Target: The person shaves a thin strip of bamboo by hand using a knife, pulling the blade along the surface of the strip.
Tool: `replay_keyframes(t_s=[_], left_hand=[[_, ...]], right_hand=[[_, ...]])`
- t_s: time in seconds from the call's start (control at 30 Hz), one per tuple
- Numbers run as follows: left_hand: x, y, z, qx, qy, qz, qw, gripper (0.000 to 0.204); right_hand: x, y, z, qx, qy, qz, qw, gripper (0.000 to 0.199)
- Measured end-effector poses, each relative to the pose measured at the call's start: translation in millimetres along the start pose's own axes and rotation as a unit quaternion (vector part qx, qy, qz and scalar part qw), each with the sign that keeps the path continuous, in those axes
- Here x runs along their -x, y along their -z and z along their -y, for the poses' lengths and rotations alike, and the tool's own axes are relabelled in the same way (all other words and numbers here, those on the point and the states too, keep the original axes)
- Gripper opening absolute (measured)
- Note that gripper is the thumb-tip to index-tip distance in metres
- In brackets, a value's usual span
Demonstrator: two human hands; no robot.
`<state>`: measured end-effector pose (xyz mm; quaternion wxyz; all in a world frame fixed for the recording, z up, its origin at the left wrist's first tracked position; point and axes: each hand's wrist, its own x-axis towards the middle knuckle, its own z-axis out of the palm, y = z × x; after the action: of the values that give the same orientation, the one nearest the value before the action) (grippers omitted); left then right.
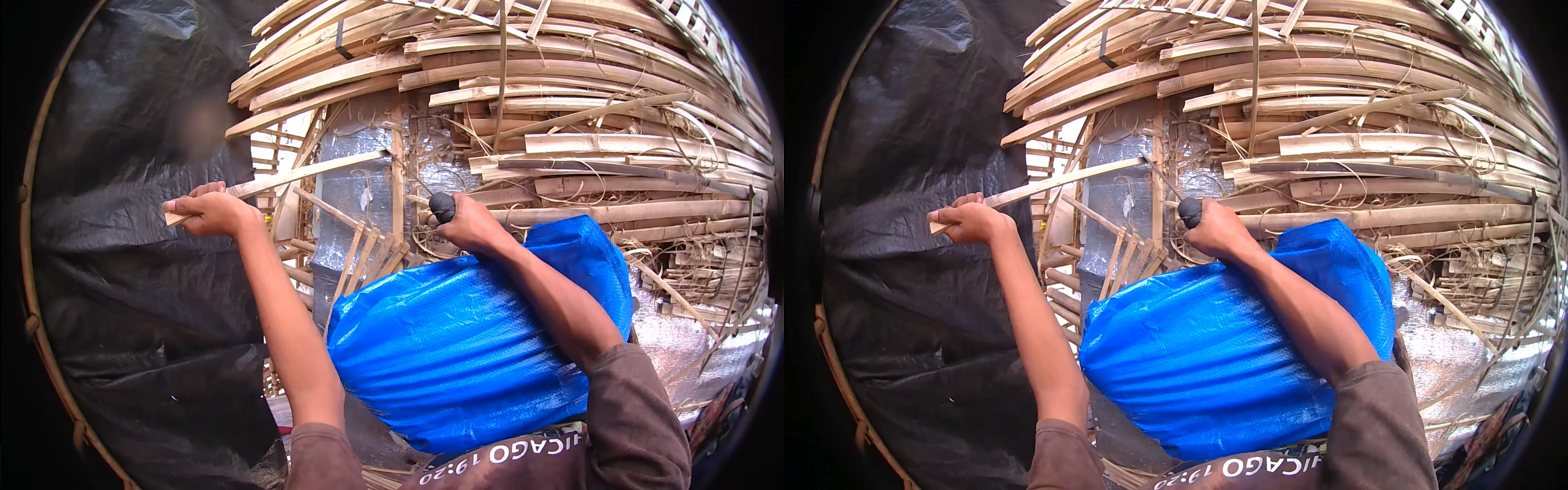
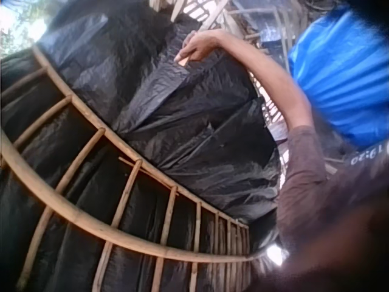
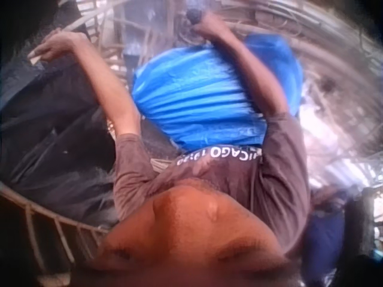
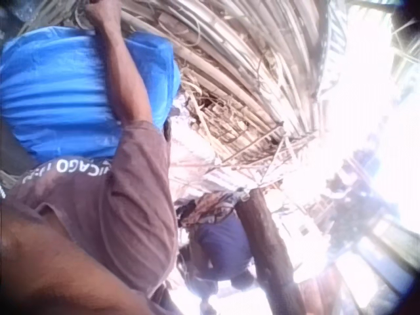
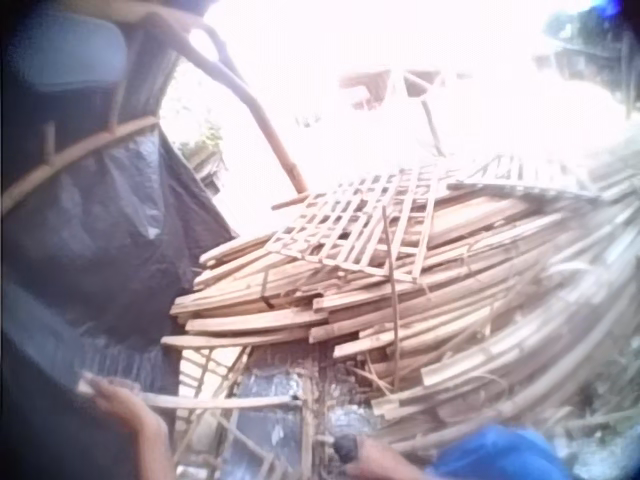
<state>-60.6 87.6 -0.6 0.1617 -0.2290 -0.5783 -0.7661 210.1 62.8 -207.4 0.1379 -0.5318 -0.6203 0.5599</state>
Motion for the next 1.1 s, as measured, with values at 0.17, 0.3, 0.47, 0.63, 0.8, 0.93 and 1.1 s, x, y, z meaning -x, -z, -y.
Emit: replay_keyframes(t_s=[0.17,0.3,0.47,0.63,0.8,0.93,1.1], left_hand=[[-8.3,6.8,3.9,-0.005,-0.016,0.012,1.0,0.039],[9.5,-6.2,-10.8,0.001,0.009,-0.006,1.0,0.041],[-7.9,-4.9,3.9,-0.007,-0.027,0.017,0.999,0.043],[-11.7,5.1,13.9,-0.02,-0.001,-0.006,1.0,0.042],[-16.3,9.6,11.9,-0.022,0.004,-0.047,0.999,0.043],[-17.8,9.9,12.1,-0.037,-0.024,-0.031,0.999,0.044],[-19.6,12.5,17.0,-0.014,-0.006,-0.02,1.0,0.041]], right_hand=[[9.6,0.9,20.9,0.032,0.082,0.035,0.995,0.044],[-18.0,-9.8,-36.0,0.063,-0.01,-0.008,0.998,0.044],[8.4,3.1,15.1,0.029,0.03,0.026,0.999,0.045],[-3.2,-6.6,-15.4,0.024,0.029,0.003,0.999,0.044],[1.5,5.1,8.6,0.055,0.022,0.015,0.998,0.044],[11.4,5.7,21.6,0.064,0.086,0.039,0.993,0.045],[-10.7,5.3,-18.8,0.056,-0.014,0.017,0.998,0.041]])
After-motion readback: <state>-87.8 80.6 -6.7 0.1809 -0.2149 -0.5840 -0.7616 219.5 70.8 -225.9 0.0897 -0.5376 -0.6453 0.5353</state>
